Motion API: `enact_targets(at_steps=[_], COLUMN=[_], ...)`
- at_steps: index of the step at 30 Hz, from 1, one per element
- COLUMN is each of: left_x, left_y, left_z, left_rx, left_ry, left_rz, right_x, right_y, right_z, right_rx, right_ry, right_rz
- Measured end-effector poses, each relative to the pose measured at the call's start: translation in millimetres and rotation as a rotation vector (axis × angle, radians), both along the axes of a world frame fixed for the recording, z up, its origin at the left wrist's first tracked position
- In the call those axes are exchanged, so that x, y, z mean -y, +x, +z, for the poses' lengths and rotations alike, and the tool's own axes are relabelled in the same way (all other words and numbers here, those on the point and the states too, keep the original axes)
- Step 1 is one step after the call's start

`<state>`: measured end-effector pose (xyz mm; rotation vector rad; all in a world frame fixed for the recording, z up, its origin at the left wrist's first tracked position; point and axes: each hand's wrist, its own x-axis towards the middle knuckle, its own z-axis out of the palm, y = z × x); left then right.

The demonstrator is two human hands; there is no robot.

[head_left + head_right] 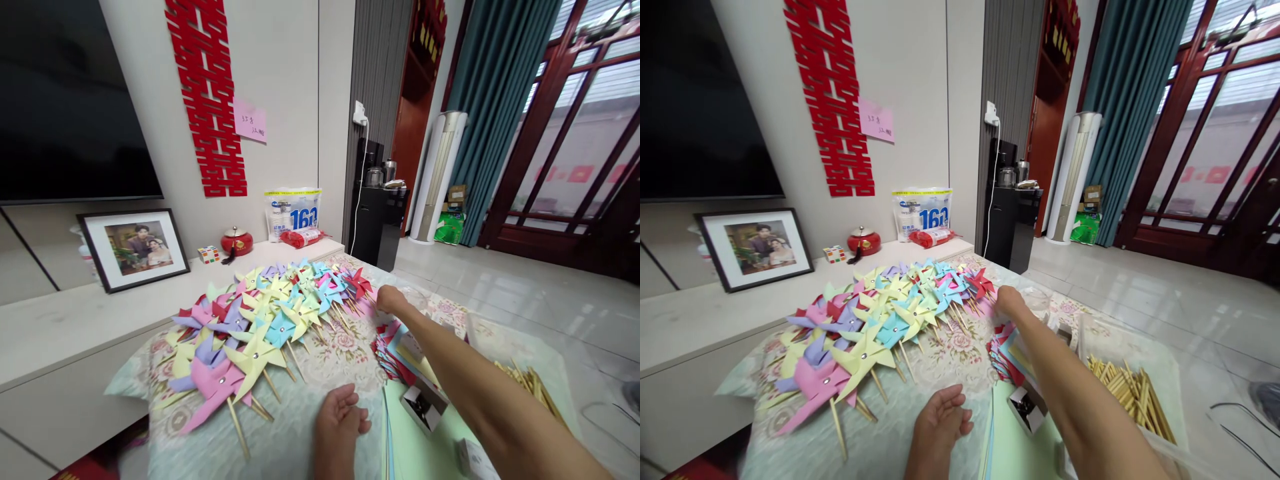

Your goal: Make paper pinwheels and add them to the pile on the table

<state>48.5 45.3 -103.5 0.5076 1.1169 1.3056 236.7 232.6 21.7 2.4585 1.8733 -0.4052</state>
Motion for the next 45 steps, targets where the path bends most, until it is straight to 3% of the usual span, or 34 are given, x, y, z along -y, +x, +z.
enact_targets(at_steps=[7,11,15,19,22,28,35,39,45], left_x=[9,14,14,14,15,18,17,16,19], left_y=[-6,-9,-9,-8,-8,-11,-8,-6,-5], left_z=[22.7,38.9,40.4,33.3,30.9,34.9,35.9,38.8,43.2], left_rx=[0.017,0.025,0.013,-0.030,-0.064,-0.084,-0.158,-0.194,-0.313], left_ry=[0.036,0.037,0.052,0.090,0.116,0.135,0.120,0.098,0.104], left_rz=[-0.052,-0.086,-0.107,-0.124,-0.131,-0.146,-0.124,-0.158,-0.164], right_x=[36,86,150,199,212,190,168,167,177], right_y=[17,29,36,27,12,-7,0,1,-14], right_z=[68.0,91.1,99.4,95.1,82.6,44.9,5.7,2.9,13.4], right_rx=[-0.019,-0.077,-0.082,-0.064,-0.016,0.046,0.061,0.040,-0.012], right_ry=[0.117,0.180,0.286,0.392,0.453,0.394,0.288,0.287,0.439], right_rz=[0.125,0.229,0.293,0.297,0.237,0.070,0.017,0.023,0.084])
